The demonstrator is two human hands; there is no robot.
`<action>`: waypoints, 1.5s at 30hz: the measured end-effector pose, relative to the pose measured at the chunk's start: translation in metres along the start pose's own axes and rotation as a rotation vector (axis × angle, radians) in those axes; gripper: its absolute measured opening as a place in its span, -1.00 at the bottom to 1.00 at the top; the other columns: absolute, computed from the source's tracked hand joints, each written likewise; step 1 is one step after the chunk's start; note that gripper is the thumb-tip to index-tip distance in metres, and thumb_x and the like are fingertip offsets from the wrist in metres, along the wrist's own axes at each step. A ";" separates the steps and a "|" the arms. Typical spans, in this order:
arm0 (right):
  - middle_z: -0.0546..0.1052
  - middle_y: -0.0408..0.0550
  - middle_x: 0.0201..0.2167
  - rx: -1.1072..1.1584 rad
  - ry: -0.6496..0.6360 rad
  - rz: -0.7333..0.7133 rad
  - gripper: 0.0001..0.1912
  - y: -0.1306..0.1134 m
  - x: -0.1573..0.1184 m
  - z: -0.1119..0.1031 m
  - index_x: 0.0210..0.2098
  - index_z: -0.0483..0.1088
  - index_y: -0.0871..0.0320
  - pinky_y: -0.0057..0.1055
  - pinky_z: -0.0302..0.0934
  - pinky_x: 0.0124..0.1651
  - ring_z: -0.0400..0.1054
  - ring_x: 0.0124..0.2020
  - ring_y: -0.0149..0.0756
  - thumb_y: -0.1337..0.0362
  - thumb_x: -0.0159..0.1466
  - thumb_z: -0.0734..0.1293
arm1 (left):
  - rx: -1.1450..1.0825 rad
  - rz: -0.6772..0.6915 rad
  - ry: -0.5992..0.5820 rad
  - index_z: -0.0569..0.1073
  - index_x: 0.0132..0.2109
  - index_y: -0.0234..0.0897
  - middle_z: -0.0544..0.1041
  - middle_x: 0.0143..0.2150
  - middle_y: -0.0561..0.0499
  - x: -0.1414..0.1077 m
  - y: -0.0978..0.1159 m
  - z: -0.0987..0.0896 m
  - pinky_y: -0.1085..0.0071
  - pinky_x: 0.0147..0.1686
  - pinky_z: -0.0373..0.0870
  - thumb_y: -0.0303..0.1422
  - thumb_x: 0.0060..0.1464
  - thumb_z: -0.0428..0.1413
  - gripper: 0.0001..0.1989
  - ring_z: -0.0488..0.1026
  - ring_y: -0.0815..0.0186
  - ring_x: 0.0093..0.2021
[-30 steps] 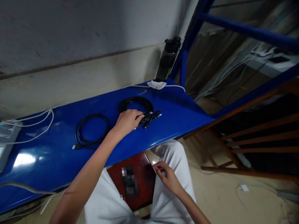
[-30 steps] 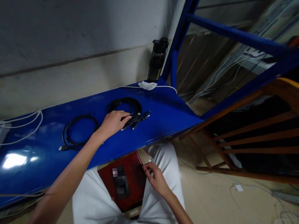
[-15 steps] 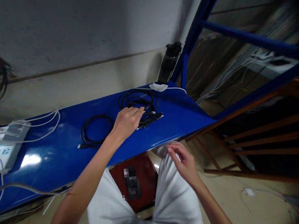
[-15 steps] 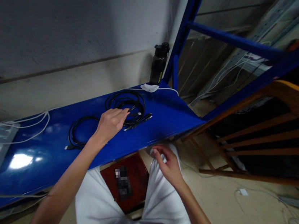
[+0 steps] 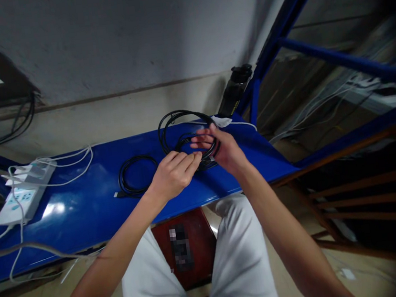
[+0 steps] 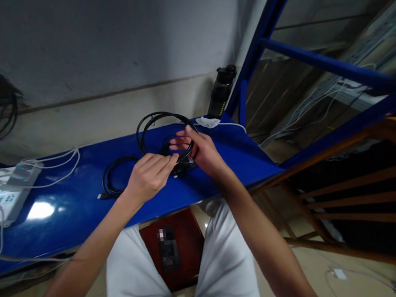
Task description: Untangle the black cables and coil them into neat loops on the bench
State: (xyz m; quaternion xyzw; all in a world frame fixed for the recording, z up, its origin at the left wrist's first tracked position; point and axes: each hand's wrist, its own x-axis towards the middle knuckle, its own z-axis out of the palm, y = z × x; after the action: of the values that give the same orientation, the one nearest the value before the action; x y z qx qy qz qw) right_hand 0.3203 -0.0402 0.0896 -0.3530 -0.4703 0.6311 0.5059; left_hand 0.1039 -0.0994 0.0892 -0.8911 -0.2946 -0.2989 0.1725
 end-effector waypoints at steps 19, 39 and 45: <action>0.35 -0.37 -0.65 0.115 -0.329 0.078 -0.50 0.023 0.091 0.099 -0.14 0.34 0.09 -0.40 0.57 -0.38 0.39 -0.61 -0.39 -0.23 0.50 0.44 | -0.126 -0.467 0.528 0.59 0.21 -0.17 0.70 0.09 -0.15 -0.064 -0.115 -0.025 0.09 0.20 0.51 -0.13 0.47 0.26 -0.69 0.65 0.06 0.12; 0.14 -0.44 -0.63 0.323 -0.323 0.311 -0.59 0.059 0.083 0.090 -0.14 0.34 0.05 -0.56 0.44 -0.57 0.08 -0.69 -0.50 -0.14 0.55 0.41 | -1.441 -1.375 0.405 0.66 0.07 -0.30 0.74 0.07 -0.17 -0.080 -0.143 0.007 0.34 0.04 0.75 -0.18 0.57 0.08 -0.67 0.74 0.09 0.10; 0.15 -0.44 -0.61 0.346 -0.376 0.290 -0.58 0.069 0.085 0.088 -0.12 0.35 0.05 -0.49 0.55 -0.48 0.10 -0.66 -0.49 -0.15 0.52 0.44 | -1.499 -1.444 0.518 0.67 -0.02 -0.19 0.72 -0.11 -0.07 -0.082 -0.151 0.012 0.46 -0.18 0.77 -0.26 0.56 0.13 -0.77 0.75 0.20 -0.05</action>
State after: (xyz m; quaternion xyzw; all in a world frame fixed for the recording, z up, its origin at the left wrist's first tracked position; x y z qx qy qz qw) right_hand 0.1979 0.0181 0.0541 -0.2019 -0.3857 0.8220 0.3672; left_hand -0.0392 -0.0123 0.0481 -0.2941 -0.4477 -0.6148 -0.5788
